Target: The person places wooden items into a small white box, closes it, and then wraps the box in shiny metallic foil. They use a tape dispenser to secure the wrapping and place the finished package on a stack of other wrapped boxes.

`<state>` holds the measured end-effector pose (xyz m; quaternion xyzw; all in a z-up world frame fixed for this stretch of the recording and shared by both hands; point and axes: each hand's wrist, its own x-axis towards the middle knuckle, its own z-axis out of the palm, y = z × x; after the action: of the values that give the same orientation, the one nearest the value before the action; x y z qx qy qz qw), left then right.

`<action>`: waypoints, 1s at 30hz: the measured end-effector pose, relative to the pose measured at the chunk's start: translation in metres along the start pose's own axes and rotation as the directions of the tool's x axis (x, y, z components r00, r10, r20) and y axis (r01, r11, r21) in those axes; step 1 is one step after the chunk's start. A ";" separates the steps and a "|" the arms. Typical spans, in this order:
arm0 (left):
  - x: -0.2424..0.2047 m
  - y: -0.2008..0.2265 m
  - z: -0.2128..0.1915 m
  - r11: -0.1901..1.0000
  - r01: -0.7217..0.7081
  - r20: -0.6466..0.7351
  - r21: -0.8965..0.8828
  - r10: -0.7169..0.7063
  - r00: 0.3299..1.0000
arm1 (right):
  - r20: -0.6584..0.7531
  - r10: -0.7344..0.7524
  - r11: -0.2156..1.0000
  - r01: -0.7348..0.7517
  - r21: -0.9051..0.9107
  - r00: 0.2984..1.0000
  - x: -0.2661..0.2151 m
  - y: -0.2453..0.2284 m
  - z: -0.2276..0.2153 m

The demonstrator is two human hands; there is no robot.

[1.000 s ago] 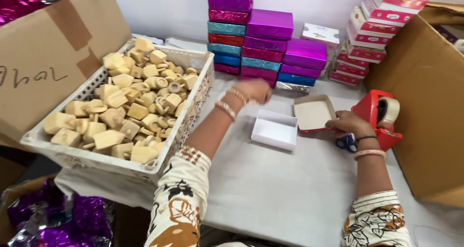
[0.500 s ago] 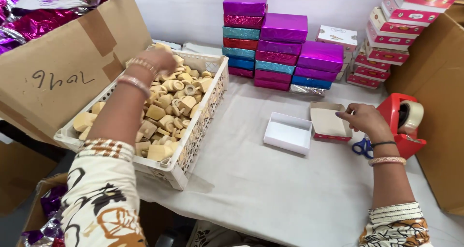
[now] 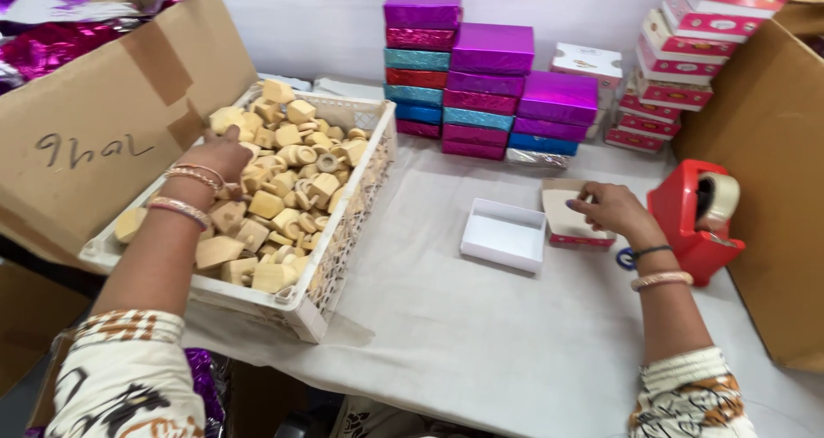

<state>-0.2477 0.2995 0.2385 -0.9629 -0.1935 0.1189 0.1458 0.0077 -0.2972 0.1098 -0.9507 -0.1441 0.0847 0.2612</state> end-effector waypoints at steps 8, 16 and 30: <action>0.024 0.131 -0.106 0.823 -0.559 -0.249 -0.101 0.523 0.815 | 0.053 -0.076 0.985 0.067 0.157 0.996 0.000 -0.008 0.022; 0.067 0.343 -0.097 0.437 -0.889 -0.210 -0.137 0.864 0.457 | 0.059 -0.193 0.971 0.182 0.157 0.979 -0.006 -0.020 0.035; 0.056 0.443 0.004 0.623 -0.590 -0.229 -0.514 0.563 0.794 | 0.184 -0.152 0.912 0.066 0.405 0.971 -0.002 -0.014 0.041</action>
<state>-0.0487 -0.0678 0.0802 -0.9745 0.1026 0.0751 -0.1851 -0.0071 -0.2670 0.0823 -0.8542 -0.2041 0.1977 0.4355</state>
